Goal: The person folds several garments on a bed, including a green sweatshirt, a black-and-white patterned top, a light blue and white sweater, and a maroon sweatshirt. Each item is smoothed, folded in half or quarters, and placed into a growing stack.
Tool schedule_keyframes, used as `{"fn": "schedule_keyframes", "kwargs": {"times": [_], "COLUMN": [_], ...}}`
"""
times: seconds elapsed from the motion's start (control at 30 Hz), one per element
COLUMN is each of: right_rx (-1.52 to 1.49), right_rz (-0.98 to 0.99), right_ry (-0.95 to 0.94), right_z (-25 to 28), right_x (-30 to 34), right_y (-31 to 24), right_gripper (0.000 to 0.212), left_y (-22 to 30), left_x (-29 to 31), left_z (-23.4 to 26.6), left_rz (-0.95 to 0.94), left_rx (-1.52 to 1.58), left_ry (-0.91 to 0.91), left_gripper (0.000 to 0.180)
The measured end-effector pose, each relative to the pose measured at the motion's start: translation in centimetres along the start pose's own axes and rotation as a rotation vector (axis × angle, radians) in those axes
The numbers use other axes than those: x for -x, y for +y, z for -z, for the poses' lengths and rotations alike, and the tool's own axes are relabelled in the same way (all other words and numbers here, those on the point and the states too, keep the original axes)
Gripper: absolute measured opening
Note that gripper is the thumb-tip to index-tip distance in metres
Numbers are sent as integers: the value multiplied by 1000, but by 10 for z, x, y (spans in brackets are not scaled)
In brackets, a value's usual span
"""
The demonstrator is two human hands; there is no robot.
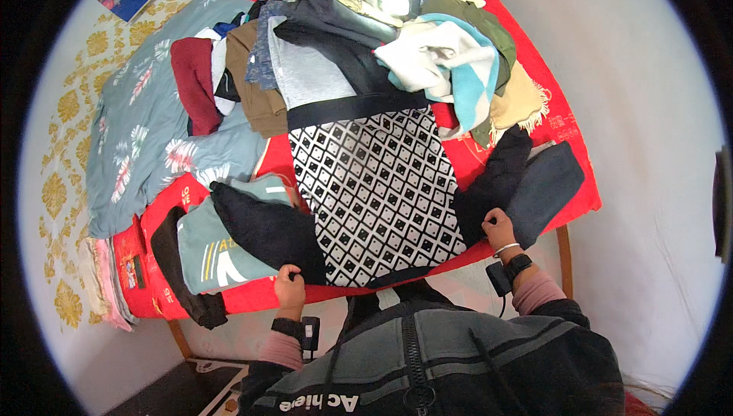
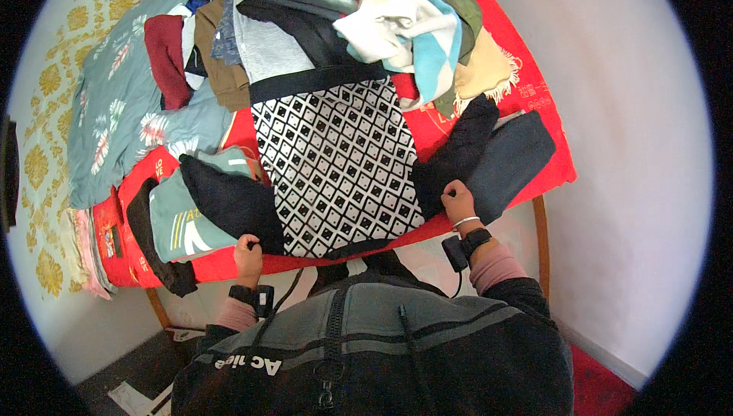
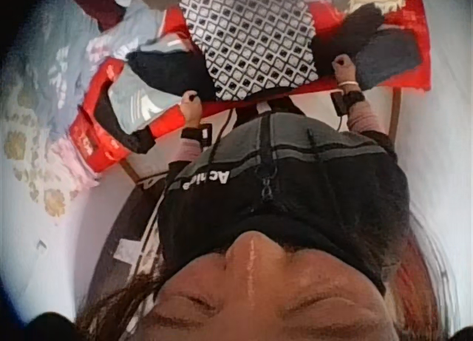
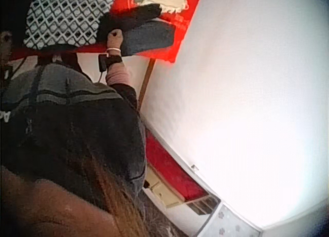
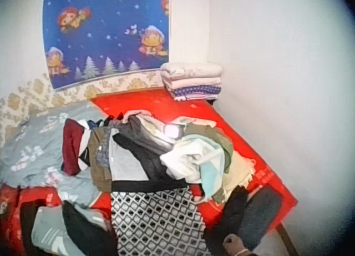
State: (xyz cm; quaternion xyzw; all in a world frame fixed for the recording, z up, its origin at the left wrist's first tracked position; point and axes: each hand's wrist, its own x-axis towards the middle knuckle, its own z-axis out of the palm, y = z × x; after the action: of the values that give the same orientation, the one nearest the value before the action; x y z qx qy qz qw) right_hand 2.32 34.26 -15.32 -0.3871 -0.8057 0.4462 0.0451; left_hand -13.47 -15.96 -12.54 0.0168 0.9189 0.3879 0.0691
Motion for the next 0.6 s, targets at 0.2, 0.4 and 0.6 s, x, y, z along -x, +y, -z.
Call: {"fn": "schedule_keyframes", "kwargs": {"times": [0.2,0.4,0.6], "right_rx": [-163,-603,161], "right_rz": [-266,-265,-343], "right_ry": [-302,24,635], "right_z": [24,42,41], "right_x": [9,-37,-124], "right_y": [-56,-61,-38], "right_gripper": [12,15,50], "left_y": [41,85,94], "left_x": [-11,-18,-4], "left_z": [16,-10,-99], "left_rz": [280,586,153], "left_rx": [-12,541,52], "left_ry": [-349,-768,-1029], "left_gripper": [18,36,51]}}
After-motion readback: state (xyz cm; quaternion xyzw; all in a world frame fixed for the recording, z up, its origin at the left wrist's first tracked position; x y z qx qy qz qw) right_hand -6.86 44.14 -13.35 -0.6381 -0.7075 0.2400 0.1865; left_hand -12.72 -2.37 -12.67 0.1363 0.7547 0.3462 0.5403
